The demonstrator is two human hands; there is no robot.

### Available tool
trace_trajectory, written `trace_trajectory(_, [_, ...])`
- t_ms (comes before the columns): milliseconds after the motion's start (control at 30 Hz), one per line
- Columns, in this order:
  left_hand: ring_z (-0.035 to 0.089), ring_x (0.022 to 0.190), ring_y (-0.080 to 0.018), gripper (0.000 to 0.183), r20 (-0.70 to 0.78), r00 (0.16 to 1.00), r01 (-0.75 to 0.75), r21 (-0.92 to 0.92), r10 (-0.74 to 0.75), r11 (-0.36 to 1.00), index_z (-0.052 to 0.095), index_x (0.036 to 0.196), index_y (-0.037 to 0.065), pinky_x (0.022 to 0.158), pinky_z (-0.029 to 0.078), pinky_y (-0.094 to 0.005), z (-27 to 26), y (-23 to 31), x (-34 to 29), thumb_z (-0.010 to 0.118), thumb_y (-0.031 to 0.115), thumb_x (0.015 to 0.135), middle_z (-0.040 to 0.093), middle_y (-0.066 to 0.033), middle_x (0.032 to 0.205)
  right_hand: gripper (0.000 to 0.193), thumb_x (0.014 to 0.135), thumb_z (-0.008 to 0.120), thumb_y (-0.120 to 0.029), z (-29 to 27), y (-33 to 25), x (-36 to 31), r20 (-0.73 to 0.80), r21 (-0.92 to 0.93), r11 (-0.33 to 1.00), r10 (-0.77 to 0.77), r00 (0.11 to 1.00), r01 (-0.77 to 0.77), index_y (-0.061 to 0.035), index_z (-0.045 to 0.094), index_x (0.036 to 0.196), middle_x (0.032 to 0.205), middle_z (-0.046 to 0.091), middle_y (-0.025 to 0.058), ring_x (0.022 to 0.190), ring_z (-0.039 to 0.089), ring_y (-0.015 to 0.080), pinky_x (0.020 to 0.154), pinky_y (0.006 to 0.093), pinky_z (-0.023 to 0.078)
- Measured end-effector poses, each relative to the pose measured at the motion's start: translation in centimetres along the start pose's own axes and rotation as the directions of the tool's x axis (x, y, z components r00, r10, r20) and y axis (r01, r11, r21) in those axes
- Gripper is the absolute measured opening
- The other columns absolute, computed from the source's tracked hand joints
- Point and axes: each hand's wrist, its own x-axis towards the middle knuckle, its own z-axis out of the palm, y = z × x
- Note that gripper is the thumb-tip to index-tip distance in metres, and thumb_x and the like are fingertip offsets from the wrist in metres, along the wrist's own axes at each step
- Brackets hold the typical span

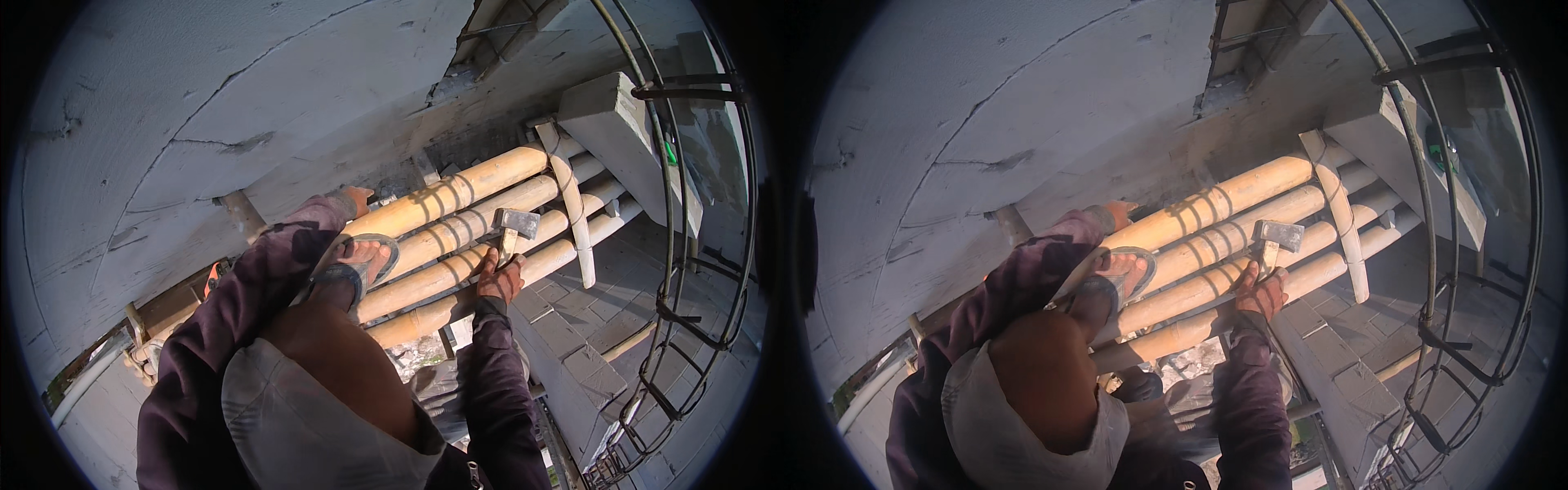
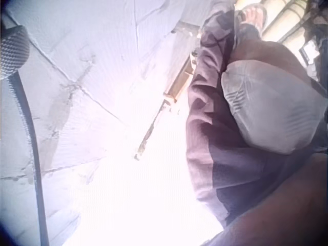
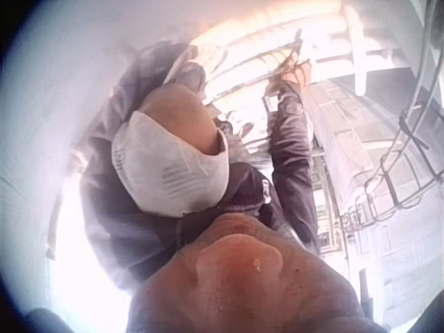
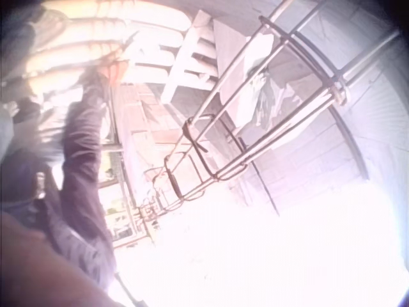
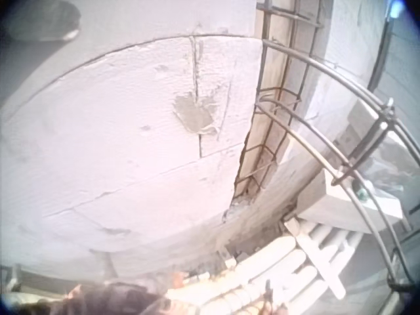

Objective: The person cuts a white rectangular block with a hand saw, applies mortar to the wall with a trowel, and places the block on a bamboo scaffold. They then lift a metal rebar cage, position it against the wall, and secure it using a hammer and chisel.

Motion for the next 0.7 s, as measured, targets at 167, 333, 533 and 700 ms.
trace_trajectory(167, [0.070, 0.080, -0.0222, 0.051, -0.013, 1.000, 0.023, -0.321, -0.028, 0.947, 0.058, 0.133, 0.003, 0.078, 0.055, -0.0348, -1.9, -2.2, 0.0, 0.067, 0.023, 0.087, 0.068, -0.0194, 0.110, 0.049, 0.090, 0.065, -0.039, -1.5, 0.1, 2.6, 0.211, 0.109, 0.990, -0.114, 0.971, 0.093, 0.0006, 0.047, 0.112, 0.096, 0.067, 0.0223, 0.093, 0.065, 0.0417, 0.085, 0.0486, 0.046])
trace_trajectory(333, [0.068, 0.082, -0.0210, 0.044, -0.001, 0.973, -0.229, -0.125, 0.231, 0.965, 0.060, 0.130, 0.005, 0.076, 0.054, -0.0360, -10.3, 7.4, -5.5, 0.066, 0.019, 0.090, 0.070, -0.0151, 0.098, 0.047, 0.086, 0.071, -0.035, -5.7, 7.0, 7.6, 0.550, 0.308, 0.945, -0.273, 0.789, 0.112, 0.0003, 0.058, 0.114, 0.100, 0.064, 0.0215, 0.095, 0.064, 0.0374, 0.083, 0.0446, 0.051])
trace_trajectory(533, [0.065, 0.078, -0.0258, 0.044, 0.242, 0.848, -0.527, 0.285, 0.472, 0.801, 0.056, 0.129, 0.001, 0.075, 0.054, -0.0379, -21.5, 19.4, -16.4, 0.067, 0.020, 0.090, 0.066, -0.0169, 0.095, 0.044, 0.087, 0.066, -0.041, -11.3, 23.3, -4.4, 0.155, 0.546, 0.827, 0.059, 0.986, -0.135, -0.0016, 0.064, 0.106, 0.104, 0.068, 0.0167, 0.097, 0.064, 0.0354, 0.087, 0.0429, 0.050])
trace_trajectory(700, [0.064, 0.092, -0.0331, 0.052, 0.658, 0.711, -0.665, 0.512, 0.249, 0.543, 0.054, 0.131, 0.001, 0.085, 0.052, -0.0420, -20.2, 31.8, -17.7, 0.069, 0.017, 0.084, 0.065, -0.0200, 0.104, 0.048, 0.078, 0.073, -0.031, -0.4, 42.8, -30.4, -0.231, 0.099, 0.343, 0.921, 0.314, -0.934, 0.0001, 0.064, 0.113, 0.112, 0.061, 0.0244, 0.108, 0.060, 0.0391, 0.093, 0.0461, 0.048])
